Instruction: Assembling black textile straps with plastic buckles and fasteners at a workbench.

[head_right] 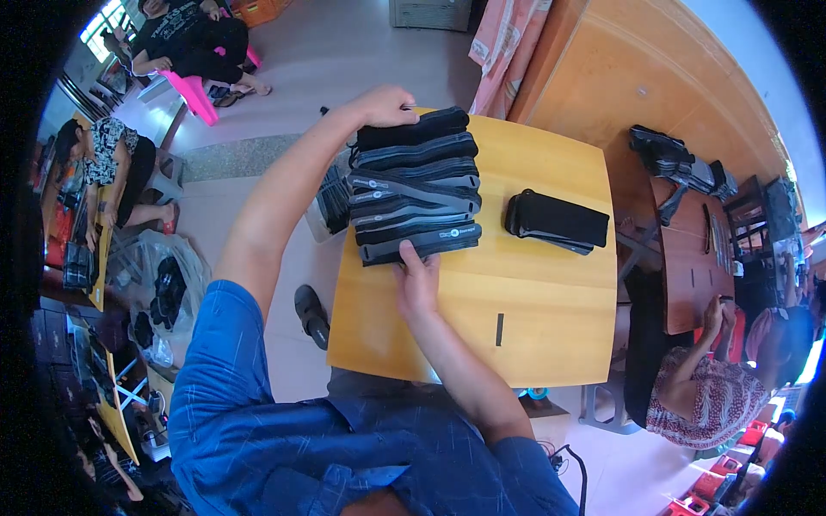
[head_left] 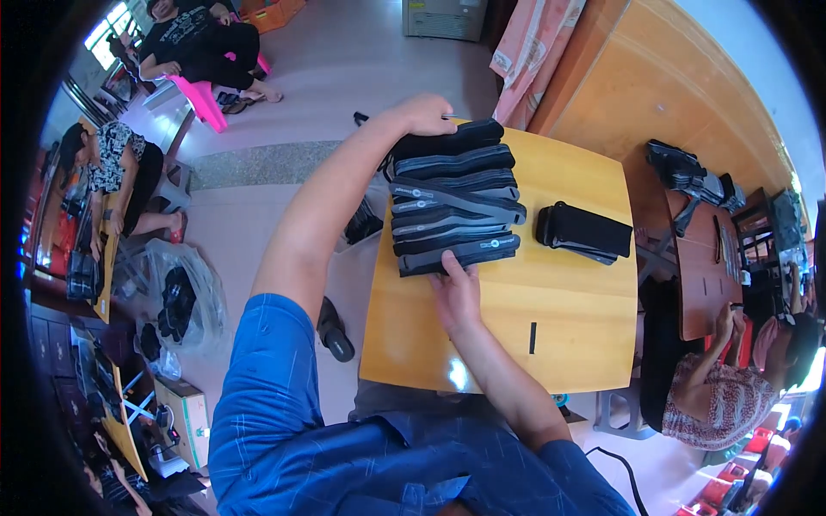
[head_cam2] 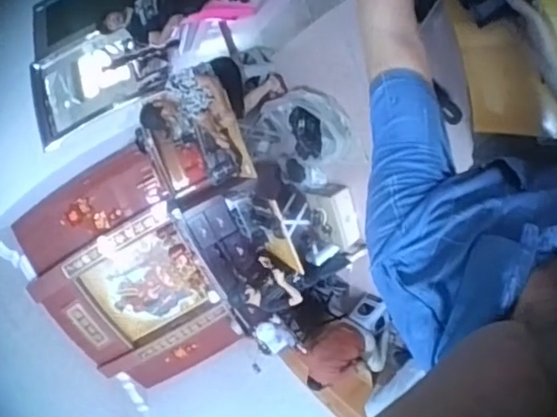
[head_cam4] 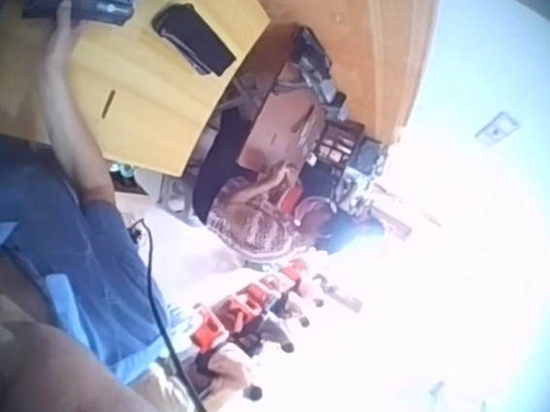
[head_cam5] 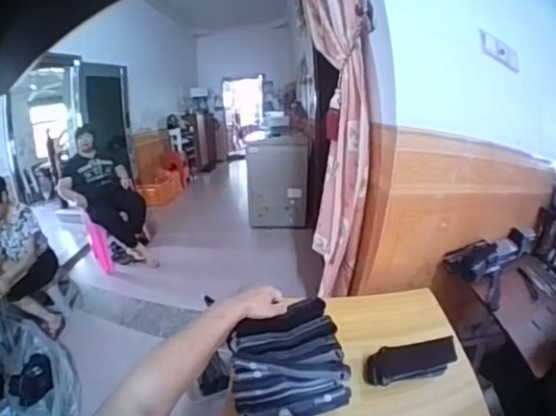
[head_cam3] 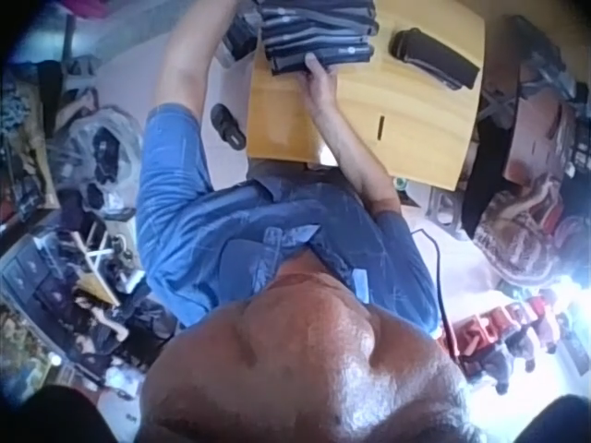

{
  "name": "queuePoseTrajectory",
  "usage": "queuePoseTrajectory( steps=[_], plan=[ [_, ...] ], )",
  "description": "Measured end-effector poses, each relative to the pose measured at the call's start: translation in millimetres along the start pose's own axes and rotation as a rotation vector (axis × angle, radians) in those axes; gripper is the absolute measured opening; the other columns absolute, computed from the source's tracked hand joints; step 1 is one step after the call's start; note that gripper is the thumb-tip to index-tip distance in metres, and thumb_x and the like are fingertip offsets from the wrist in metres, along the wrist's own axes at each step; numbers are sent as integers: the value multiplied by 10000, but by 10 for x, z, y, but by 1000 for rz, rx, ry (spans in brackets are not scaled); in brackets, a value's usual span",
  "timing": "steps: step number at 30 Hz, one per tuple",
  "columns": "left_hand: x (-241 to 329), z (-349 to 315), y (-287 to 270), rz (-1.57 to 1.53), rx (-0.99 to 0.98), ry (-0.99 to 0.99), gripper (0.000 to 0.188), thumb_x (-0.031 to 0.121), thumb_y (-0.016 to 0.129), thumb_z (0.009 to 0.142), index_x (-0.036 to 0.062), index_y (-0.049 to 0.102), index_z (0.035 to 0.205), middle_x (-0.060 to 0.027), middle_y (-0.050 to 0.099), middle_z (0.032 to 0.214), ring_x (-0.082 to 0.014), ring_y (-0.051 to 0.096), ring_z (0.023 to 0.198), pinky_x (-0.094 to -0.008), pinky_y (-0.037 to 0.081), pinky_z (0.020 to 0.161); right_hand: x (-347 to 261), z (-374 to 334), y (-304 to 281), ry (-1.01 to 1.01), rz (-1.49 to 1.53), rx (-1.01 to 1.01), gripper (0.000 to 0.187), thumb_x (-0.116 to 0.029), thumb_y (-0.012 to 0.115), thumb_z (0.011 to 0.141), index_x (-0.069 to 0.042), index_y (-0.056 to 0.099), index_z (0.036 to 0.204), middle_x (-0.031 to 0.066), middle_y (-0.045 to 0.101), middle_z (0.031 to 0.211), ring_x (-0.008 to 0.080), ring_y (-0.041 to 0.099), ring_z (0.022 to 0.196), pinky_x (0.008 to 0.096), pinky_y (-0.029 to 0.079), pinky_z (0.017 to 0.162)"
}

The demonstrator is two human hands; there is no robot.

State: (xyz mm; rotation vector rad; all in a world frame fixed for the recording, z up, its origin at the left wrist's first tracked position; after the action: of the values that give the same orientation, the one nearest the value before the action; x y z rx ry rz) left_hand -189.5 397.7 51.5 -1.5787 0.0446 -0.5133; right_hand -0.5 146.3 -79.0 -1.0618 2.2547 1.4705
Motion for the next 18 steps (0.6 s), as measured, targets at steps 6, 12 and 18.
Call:
queuePoseTrajectory(
  steps=[6, 12, 18],
  plan=[
    [-30, -182, -31, -179, 9, -94, 347, 378, 739, 856, 48, 756, 960, -234, 728, 937, -401, 707, 925, -475, 541, 838, -101, -61, -206, 14, -145, -73, 340, -136, 702, 981, -160, 542, 1280, 14, 654, 1241, 205, 613, 1169, 487, 478, 1025],
    [-194, -265, 93, -196, 152, -149, 312, 341, 752, 863, 91, 764, 1048, -198, 752, 1036, -373, 711, 1022, -449, 546, 918, -237, -171, -359, 147, -381, -133, 229, -162, 649, 1012, -137, 576, 1227, 43, 657, 1234, 215, 624, 1144, 445, 538, 963],
    [-313, -428, 195, -138, 426, -215, 296, 307, 715, 901, 94, 764, 1101, -182, 756, 1094, -374, 695, 1090, -472, 539, 949, 5, -66, -355, 293, 56, -17, 250, -189, 620, 1033, -87, 575, 1256, 105, 647, 1243, 290, 605, 1166, 450, 530, 1034]
  ],
)
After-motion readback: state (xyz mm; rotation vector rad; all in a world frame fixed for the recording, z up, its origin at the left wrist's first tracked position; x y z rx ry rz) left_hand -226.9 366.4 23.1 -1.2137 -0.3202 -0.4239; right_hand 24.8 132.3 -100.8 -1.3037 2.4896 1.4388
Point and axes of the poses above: each hand's wrist, its own z-axis towards the middle knuckle, its own y-axis out of the palm, x = y × z, the point moved 3 cm from there along z, towards the middle knuckle
